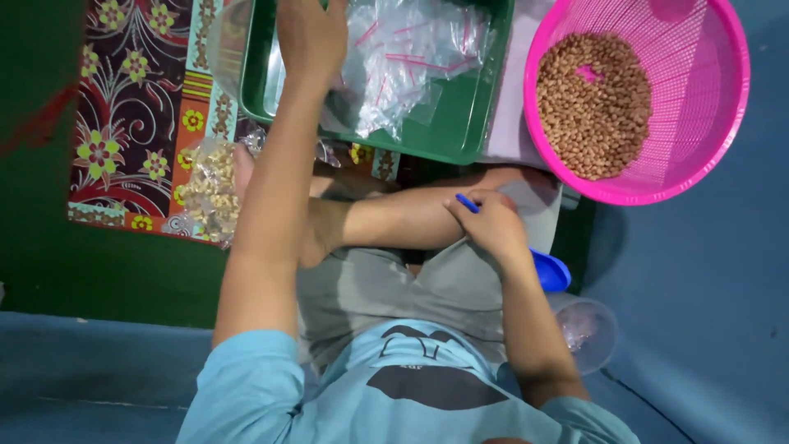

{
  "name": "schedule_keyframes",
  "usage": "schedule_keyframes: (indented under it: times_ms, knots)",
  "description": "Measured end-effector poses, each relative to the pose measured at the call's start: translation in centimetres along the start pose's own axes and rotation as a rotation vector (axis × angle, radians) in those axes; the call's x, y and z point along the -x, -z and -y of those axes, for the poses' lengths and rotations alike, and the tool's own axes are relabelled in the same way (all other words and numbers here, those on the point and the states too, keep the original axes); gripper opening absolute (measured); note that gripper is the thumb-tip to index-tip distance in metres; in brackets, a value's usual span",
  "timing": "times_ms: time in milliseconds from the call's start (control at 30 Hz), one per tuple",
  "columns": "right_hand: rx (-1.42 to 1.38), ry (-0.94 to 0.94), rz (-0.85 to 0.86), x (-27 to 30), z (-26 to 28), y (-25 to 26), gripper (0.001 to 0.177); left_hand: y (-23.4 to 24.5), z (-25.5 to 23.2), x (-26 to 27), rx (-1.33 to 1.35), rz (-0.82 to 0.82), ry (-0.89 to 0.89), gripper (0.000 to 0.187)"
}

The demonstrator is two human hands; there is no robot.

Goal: Packaging peanuts from a large pink basket into small individual plastic bags using a spoon.

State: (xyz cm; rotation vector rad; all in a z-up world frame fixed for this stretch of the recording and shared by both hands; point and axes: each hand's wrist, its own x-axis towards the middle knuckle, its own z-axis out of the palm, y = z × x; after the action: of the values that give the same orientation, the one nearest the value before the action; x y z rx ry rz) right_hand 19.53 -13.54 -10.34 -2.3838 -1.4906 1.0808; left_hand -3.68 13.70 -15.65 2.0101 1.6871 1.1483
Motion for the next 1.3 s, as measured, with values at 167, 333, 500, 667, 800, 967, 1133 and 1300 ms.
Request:
schedule_keyframes:
  times_ms: [167,333,500,667,800,967,1133,1300]
  knots:
    - [0.039,-0.052,0.004,-0.1,0.7,0.5,0.043,-0.1,1.9,-1.8,0.175,-0.133,-0.038,0.01]
    - [0.003,-0.088,0.061,0.0,0.4,0.8,0.042,6.5,-6.1,1.9,0.404,-0.211,-0.151,0.007]
    - [-0.181,0.13,0.18,0.3,-1.9,2.3,0.033,9.5,-8.7,9.0,0.25,-0.298,-0.174,0.016]
    - [-0.42,0.124,0.148,3.0,-0.5,3.9,0.031,9.4,-10.7,17.8,0.492,-0.094,0.031,0.023]
    - [-0.576,0.37,-0.032,3.7,0.5,4.0,0.09,8.6,-11.6,23.0,0.7,0.331,0.393,0.017]
    - [-0.553,0.509,-0.08,3.7,0.9,2.8,0.014,10.3,-13.2,21.7,0.915,0.471,0.38,0.015]
    - [-0.493,0.586,-0.183,4.4,0.8,3.0,0.012,12.6,-13.6,19.2,0.73,0.498,0.033,0.007]
    - [-0.517,0.545,-0.629,4.8,0.6,1.1,0.026,10.7,-12.6,21.0,0.741,0.362,0.241,0.008]
